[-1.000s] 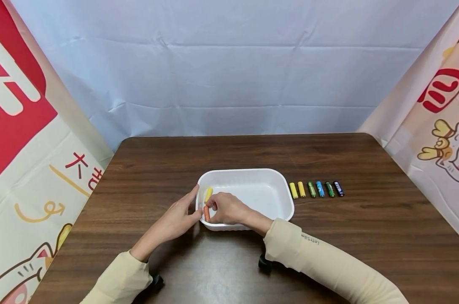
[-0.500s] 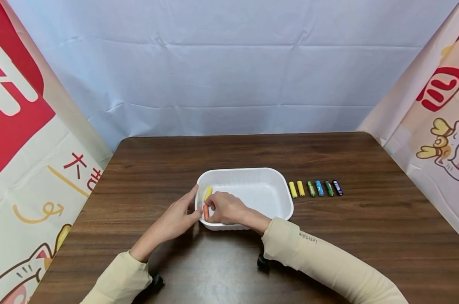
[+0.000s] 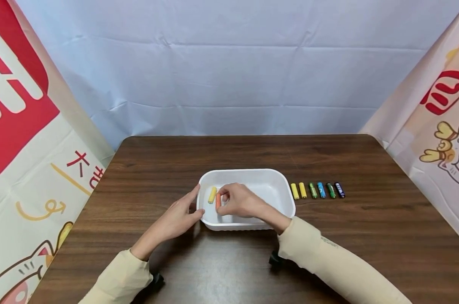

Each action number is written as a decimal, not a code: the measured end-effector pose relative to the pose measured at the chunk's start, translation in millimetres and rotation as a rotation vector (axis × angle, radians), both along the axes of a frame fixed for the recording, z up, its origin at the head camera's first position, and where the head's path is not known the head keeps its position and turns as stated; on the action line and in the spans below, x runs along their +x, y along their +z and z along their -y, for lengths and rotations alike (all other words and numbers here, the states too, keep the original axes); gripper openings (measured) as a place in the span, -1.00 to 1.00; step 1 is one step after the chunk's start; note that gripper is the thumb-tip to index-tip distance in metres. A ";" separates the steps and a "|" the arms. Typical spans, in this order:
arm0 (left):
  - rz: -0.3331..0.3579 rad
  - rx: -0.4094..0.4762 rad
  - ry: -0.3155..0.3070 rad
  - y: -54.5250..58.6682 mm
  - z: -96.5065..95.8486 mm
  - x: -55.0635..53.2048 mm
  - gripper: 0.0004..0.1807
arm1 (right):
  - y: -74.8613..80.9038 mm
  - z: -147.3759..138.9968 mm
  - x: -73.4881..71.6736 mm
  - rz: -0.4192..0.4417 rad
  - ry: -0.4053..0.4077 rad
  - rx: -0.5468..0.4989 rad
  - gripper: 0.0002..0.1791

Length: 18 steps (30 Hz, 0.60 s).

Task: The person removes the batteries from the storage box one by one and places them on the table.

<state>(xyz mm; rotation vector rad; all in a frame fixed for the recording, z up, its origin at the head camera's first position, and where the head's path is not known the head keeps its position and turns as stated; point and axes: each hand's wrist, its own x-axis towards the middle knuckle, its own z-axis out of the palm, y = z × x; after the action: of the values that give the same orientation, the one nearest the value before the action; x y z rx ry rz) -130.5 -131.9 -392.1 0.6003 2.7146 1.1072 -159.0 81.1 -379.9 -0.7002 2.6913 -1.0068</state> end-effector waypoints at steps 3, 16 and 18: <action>0.010 0.005 0.002 0.4 -0.9 0.3 -0.19 | 15.9 -24.2 1.3 -0.020 0.004 -0.076 -0.82; 0.041 -0.011 0.002 2.5 -0.3 -2.2 -0.21 | 74.2 -153.9 8.7 -0.082 -0.042 -0.105 -0.60; 0.033 -0.019 0.001 2.4 -0.3 -2.6 -0.21 | 79.0 -173.9 10.1 -0.108 -0.045 -0.096 -0.57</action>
<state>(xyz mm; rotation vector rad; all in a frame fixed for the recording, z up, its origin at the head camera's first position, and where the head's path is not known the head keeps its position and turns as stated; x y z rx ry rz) -133.1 -131.7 -389.7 0.5733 2.6947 1.0807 -148.8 255.0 -300.9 -0.7341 2.7779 -1.1470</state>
